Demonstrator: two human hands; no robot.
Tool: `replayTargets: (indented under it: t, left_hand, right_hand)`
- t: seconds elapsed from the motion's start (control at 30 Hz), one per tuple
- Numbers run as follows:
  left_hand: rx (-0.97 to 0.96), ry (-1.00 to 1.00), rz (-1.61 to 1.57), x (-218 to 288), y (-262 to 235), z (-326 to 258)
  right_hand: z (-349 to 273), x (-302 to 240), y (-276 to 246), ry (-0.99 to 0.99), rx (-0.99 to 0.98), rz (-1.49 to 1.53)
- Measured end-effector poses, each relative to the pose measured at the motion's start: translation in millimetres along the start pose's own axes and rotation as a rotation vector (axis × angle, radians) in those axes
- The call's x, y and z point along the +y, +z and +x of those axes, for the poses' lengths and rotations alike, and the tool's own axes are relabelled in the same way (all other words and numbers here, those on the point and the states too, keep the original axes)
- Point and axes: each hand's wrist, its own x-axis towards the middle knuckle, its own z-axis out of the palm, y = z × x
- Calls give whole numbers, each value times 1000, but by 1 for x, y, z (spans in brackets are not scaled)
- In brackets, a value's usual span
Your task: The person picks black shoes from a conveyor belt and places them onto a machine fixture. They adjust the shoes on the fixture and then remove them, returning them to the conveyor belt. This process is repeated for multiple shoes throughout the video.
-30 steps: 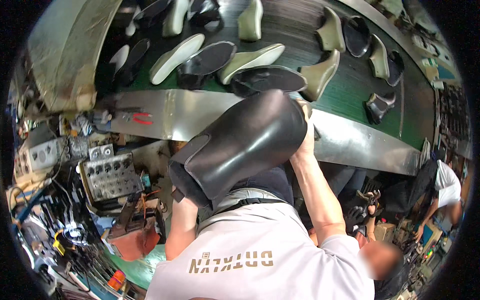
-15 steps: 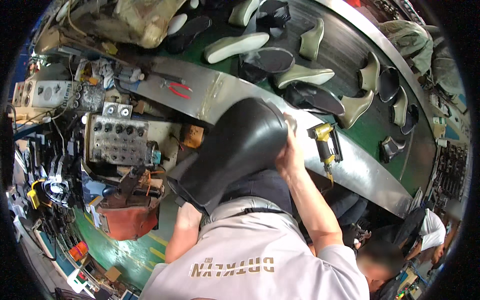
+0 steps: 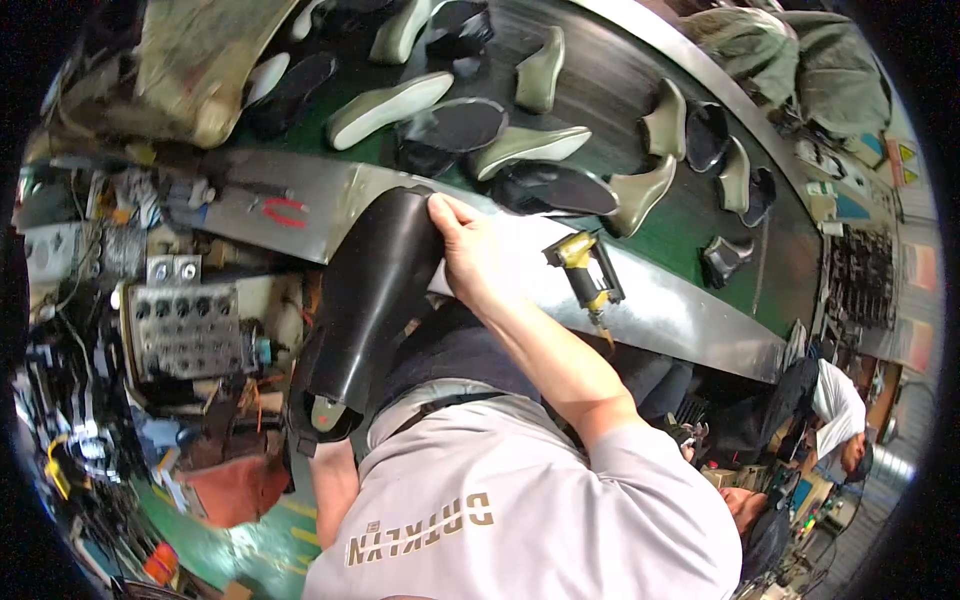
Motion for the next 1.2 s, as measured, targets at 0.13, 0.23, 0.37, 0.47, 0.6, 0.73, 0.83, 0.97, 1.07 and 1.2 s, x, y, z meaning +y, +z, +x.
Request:
replayTargets:
  t: [0.13, 0.23, 0.37, 0.47, 0.6, 0.73, 0.83, 0.97, 1.07, 1.2]
  left_hand:
    - [123, -142, -213, -1, 32, 7]
    - [190, -233, 148, -2, 18, 19]
    - [0, -181, 450, -20, 18, 23]
    - [-57, 62, 781, -7, 42, 19]
    - [106, 15, 778, 29, 34, 2]
    - [76, 15, 31, 55, 8, 4]
    - [393, 213, 407, 56, -12, -13]
    - [692, 611, 648, 69, -55, -34]
    - [756, 619, 329, 102, -95, -62]
    - [848, 726, 201, 161, -131, -106]
  right_hand:
    - [35, -19, -14, -83, 50, -138]
    - [46, -44, -19, 31, -33, -94]
    - [60, -48, -5, 251, -241, -153]
    - [67, -47, 32, 364, -346, -94]
    - [78, -26, 74, 433, -522, -120]
    - [63, -4, 140, 509, -639, -139]
    - [37, 28, 190, 547, -674, -174]
    - [-12, 69, 270, 381, -819, -269]
    - [-53, 85, 336, 566, -925, -279]
    - [-100, 126, 406, 507, -1161, -308]
